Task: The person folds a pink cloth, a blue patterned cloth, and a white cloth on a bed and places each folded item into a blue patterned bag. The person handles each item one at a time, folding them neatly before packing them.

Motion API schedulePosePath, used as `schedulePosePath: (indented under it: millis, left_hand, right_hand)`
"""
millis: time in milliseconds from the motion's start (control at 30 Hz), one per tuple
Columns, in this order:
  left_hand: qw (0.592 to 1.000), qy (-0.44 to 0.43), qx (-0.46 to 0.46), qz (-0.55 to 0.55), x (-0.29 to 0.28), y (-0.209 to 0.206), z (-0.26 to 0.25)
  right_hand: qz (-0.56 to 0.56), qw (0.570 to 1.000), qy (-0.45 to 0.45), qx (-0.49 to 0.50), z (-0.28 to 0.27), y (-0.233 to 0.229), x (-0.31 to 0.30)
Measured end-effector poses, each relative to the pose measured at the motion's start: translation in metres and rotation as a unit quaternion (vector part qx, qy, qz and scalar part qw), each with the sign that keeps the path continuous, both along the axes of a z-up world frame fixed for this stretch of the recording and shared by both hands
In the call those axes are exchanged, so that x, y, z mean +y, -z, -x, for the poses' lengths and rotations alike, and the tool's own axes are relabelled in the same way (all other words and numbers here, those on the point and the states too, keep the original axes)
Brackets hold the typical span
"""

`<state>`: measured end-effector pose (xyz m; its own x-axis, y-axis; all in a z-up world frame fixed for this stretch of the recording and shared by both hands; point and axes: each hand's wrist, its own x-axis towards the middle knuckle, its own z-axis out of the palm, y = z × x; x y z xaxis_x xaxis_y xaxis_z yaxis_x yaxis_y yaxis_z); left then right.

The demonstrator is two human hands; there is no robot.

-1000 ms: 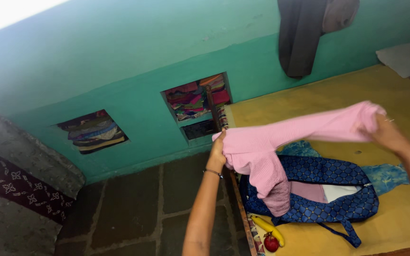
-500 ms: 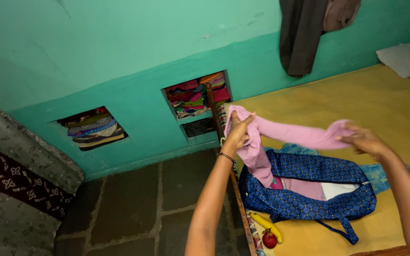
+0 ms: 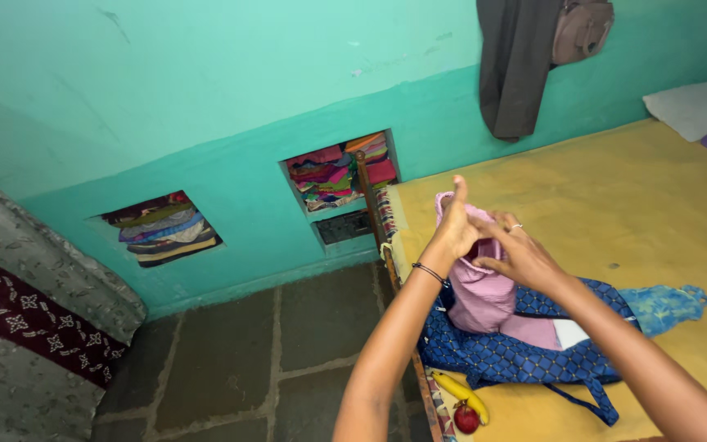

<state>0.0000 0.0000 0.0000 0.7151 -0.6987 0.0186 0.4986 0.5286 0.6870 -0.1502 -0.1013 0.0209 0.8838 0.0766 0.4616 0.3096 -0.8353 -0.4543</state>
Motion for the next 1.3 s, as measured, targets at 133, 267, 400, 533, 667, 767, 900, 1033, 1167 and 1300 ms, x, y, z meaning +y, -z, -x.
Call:
schedulePosePath:
  millis: [133, 267, 400, 533, 667, 767, 900, 1033, 1167, 1300]
  left_hand:
    - [0.963, -0.085, -0.069, -0.245, 0.019, 0.004, -0.012]
    - [0.728, -0.184, -0.422, -0.508, 0.039, -0.004, 0.0]
    - [0.525, -0.26, -0.55, -0.594, 0.041, -0.02, 0.03]
    - [0.275, -0.29, -0.718, -0.569, 0.045, -0.037, 0.04]
    - [0.365, -0.379, -0.733, -0.432, 0.063, -0.046, 0.033]
    - [0.501, -0.393, -0.658, -0.402, 0.062, -0.056, 0.022]
    - [0.678, -0.243, -0.453, -0.526, 0.056, -0.062, 0.008]
    - [0.518, -0.385, -0.612, -0.458, 0.063, -0.055, 0.001]
    - [0.566, -0.392, -0.613, -0.388, 0.069, -0.06, -0.004]
    - [0.642, -0.346, -0.552, -0.405, 0.075, -0.075, -0.002]
  right_hand:
    - [0.081, 0.996, -0.012, 0.027, -0.005, 0.007, -0.03]
    - [0.115, 0.993, 0.027, 0.023, -0.011, 0.0, -0.056]
    - [0.19, 0.974, 0.113, 0.056, -0.003, -0.03, -0.055]
    - [0.23, 0.972, 0.03, -0.033, 0.015, -0.056, -0.032]
    - [0.296, 0.955, 0.016, -0.018, 0.028, -0.072, -0.03]
    - [0.303, 0.948, -0.022, 0.094, 0.024, -0.07, -0.045]
    - [0.292, 0.951, -0.092, 0.042, 0.022, -0.043, -0.066]
    - [0.215, 0.971, -0.037, 0.096, 0.02, -0.036, -0.087]
    - [0.064, 0.997, -0.022, 0.031, 0.018, -0.044, -0.099]
    - [-0.065, 0.995, -0.066, -0.027, 0.02, -0.045, -0.109]
